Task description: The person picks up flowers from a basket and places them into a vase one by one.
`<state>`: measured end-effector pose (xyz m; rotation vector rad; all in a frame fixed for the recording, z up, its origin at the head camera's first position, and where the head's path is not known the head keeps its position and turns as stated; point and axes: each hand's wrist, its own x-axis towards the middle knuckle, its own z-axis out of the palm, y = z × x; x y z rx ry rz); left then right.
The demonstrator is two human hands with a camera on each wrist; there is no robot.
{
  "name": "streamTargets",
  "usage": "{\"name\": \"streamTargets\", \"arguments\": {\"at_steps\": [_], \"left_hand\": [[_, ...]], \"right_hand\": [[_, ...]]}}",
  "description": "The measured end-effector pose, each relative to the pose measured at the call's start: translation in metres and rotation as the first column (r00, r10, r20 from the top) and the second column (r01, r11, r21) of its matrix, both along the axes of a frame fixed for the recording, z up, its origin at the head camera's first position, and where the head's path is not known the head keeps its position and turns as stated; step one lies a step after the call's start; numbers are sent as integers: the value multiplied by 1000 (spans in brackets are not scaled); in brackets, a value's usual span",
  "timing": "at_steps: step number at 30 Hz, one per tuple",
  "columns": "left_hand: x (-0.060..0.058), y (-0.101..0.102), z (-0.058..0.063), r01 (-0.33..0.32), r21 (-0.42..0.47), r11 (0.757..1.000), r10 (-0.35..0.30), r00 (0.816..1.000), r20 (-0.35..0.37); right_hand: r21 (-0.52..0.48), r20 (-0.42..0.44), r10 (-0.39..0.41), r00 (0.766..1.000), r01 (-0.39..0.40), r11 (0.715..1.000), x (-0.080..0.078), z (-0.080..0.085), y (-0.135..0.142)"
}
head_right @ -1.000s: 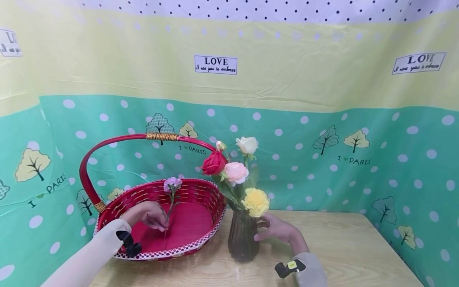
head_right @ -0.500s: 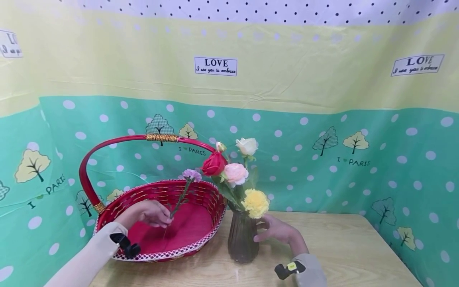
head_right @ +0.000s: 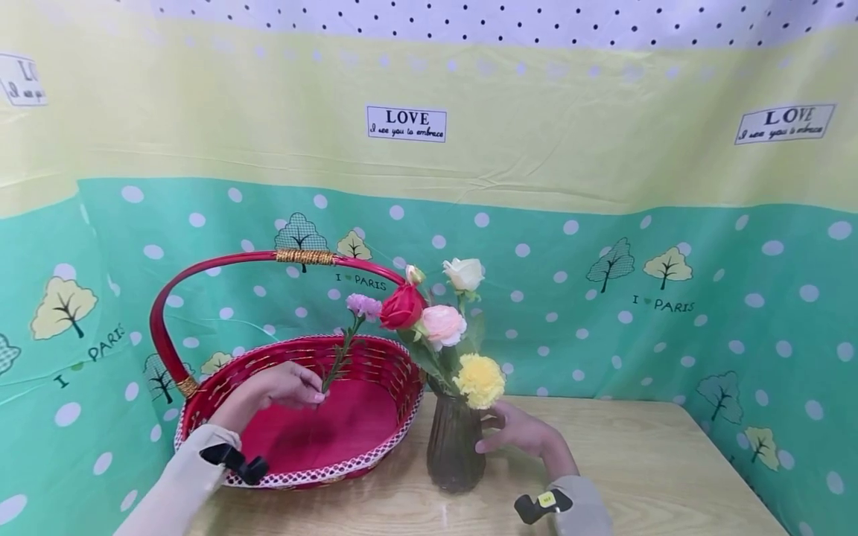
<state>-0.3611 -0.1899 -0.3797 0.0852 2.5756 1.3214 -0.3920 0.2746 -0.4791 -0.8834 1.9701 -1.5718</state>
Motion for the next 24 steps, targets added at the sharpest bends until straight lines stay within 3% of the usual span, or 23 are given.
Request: {"name": "streamTargets", "arguments": {"at_steps": [6,14,24], "left_hand": [[2,4,9,46,45,998,-43,997,-72],[1,9,3,87,25,996,-81,981,-176],[16,15,10,-25,37,999,32,980,-196]], "right_hand": [[-2,11,-4,1000,4,1000,0,0,0],[-20,17,8,1000,-8,1000,-1,-2,0],[9,-11,-4,1000,4,1000,-1,-2,-1]]}}
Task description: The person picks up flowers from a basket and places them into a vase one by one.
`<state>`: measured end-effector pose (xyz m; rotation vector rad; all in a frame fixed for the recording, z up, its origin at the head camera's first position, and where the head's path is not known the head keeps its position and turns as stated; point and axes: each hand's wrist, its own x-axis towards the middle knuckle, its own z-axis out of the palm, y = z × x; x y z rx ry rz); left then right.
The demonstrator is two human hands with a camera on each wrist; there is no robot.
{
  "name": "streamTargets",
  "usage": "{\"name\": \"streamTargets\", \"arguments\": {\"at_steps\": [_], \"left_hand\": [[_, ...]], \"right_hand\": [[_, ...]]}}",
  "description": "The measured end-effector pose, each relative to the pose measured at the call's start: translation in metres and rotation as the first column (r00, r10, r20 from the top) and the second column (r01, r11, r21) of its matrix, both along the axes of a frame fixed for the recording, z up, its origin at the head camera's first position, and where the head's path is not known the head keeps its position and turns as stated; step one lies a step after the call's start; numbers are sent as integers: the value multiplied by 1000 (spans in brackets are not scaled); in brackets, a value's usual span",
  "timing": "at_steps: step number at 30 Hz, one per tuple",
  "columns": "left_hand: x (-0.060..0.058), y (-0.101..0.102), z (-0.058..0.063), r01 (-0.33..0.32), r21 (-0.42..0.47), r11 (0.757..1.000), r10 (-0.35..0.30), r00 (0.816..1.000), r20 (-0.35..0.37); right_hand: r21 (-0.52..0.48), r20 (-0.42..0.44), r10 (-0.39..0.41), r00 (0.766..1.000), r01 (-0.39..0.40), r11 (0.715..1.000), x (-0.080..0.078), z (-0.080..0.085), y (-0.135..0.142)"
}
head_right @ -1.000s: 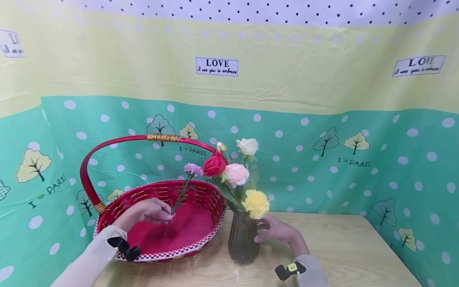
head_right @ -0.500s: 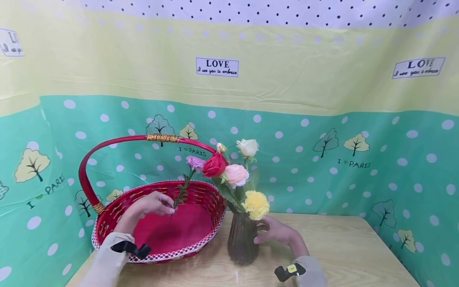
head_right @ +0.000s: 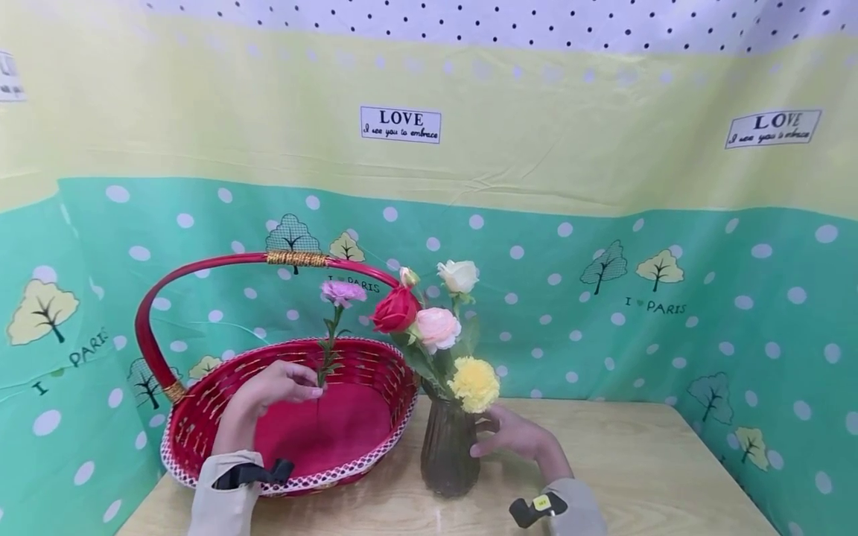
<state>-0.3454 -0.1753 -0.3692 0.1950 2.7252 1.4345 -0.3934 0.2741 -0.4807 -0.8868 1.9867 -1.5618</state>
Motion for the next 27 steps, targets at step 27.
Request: {"name": "streamTargets", "arguments": {"at_steps": [27], "left_hand": [[-5,35,8,201,267,943,-151,969,-196]], "right_hand": [[10,24,-10,1000,10,1000,0,2,-1]]}}
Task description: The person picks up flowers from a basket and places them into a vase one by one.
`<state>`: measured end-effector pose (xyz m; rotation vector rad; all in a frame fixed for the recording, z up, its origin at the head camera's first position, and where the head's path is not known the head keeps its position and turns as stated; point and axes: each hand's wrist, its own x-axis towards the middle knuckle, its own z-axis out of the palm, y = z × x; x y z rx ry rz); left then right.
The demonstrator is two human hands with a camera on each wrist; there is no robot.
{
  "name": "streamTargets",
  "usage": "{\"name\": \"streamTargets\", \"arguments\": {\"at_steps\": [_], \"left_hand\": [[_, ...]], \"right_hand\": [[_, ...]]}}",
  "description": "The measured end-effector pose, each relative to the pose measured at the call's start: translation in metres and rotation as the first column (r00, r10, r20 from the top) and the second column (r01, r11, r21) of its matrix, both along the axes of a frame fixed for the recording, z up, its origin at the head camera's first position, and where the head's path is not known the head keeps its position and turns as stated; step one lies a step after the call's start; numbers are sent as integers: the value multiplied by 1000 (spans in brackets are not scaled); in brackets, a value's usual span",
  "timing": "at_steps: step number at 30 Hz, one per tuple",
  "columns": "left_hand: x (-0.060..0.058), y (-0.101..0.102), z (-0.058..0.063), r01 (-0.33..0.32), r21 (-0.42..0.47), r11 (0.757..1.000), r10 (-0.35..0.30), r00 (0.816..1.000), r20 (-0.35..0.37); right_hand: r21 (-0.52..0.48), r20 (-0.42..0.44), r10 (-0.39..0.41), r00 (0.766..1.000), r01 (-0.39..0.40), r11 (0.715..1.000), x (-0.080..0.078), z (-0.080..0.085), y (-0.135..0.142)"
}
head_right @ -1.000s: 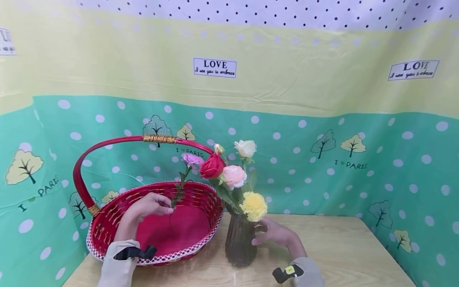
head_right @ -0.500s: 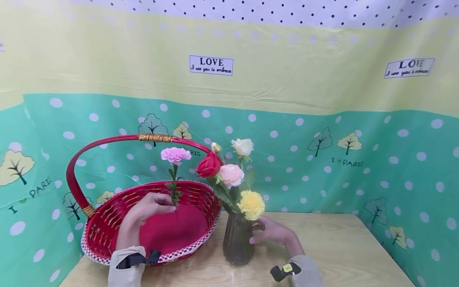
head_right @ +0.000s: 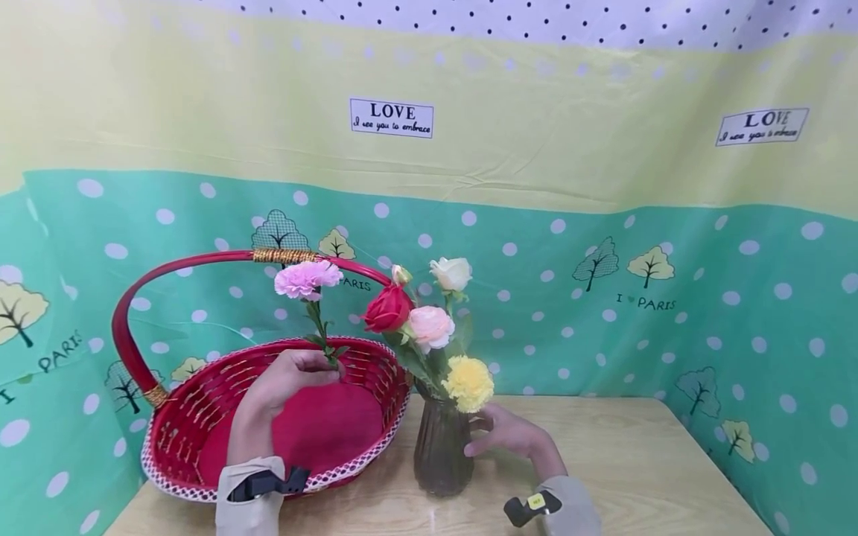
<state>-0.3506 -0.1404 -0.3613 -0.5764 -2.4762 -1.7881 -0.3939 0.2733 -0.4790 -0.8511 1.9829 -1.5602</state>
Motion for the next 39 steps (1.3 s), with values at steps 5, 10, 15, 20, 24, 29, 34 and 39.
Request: {"name": "streamTargets", "arguments": {"at_steps": [5,10,15,20,24,29,34,39], "left_hand": [[-2,5,0,6,62,998,-3,999,-50],[0,6,1,-31,111,993,36,998,-43],[-1,6,1,-51,158,986,57,998,-36],[-2,11,-1,-24,216,976,39,997,-66],[-3,16,-3,-35,256,966,52,997,-59],[-5,22,-3,-49,333,941,62,998,-28],[-4,27,-3,0,415,910,15,999,-33],[-5,34,-2,-24,492,870,19,1000,16]], "right_hand": [[1,-7,2,1000,-2,1000,0,-2,1],[6,-18,8,1000,-8,1000,-3,-3,2],[10,-10,6,1000,-5,1000,-2,-2,2],[7,-3,-1,1000,1,1000,-1,-1,1],[9,-3,-2,1000,2,1000,-1,-1,0],[11,-12,-2,1000,2,1000,-2,-2,0],[7,-17,4,1000,-4,1000,-2,-2,1],[1,-19,8,1000,-8,1000,-3,-2,2]]}}
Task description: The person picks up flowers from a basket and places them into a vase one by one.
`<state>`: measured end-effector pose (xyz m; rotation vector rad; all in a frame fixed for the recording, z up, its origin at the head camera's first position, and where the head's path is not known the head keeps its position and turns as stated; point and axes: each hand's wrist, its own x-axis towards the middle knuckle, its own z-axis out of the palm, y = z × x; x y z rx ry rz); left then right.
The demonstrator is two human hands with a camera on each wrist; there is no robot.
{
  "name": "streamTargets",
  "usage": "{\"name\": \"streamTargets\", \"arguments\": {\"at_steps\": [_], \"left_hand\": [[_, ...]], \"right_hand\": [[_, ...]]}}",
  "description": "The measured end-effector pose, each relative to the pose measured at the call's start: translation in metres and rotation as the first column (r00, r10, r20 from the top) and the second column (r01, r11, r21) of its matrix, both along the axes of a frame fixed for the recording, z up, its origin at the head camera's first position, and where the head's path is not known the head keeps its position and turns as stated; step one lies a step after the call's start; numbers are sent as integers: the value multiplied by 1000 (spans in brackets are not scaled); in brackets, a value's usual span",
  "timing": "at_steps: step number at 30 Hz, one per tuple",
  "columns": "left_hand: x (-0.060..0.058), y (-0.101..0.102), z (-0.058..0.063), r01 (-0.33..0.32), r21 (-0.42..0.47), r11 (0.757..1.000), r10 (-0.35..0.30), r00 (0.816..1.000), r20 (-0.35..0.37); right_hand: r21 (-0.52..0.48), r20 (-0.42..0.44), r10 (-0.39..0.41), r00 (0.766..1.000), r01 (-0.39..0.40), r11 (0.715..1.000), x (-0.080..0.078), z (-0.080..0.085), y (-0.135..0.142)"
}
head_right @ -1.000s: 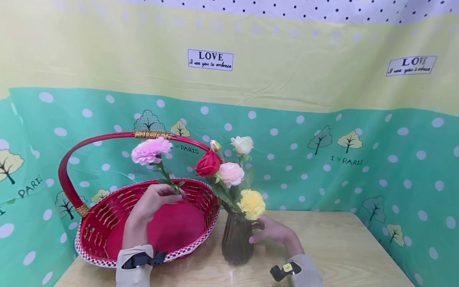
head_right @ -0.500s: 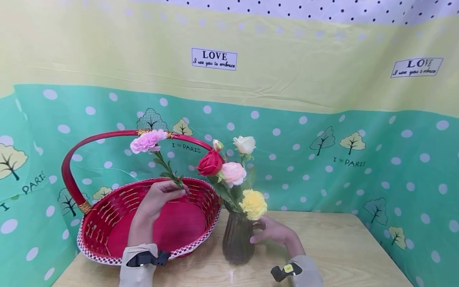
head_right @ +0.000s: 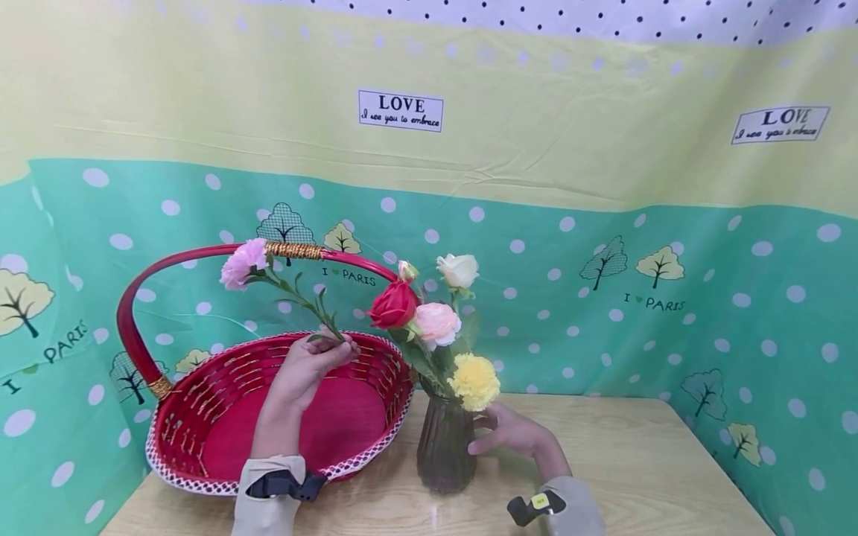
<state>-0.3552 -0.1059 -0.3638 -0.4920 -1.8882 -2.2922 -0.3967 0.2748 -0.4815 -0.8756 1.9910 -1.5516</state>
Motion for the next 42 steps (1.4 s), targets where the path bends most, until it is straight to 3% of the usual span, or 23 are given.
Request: {"name": "streamTargets", "arguments": {"at_steps": [3,7,16,34,42], "left_hand": [[0,5,2,-25,97,995,18,997,72],[0,8,5,-47,234,971,12,989,146],[1,12,6,-74,356,932,3,981,196],[5,33,15,-80,390,917,12,985,174],[9,45,13,-63,301,951,43,996,72]], "right_hand": [[1,0,0,1000,0,1000,0,0,0],[3,1,-1,1000,1,1000,-1,-1,0],[8,13,-1,1000,1,1000,-1,-2,1],[13,12,-11,1000,11,1000,-1,-1,1],[8,11,-4,1000,4,1000,-2,-2,2]]}}
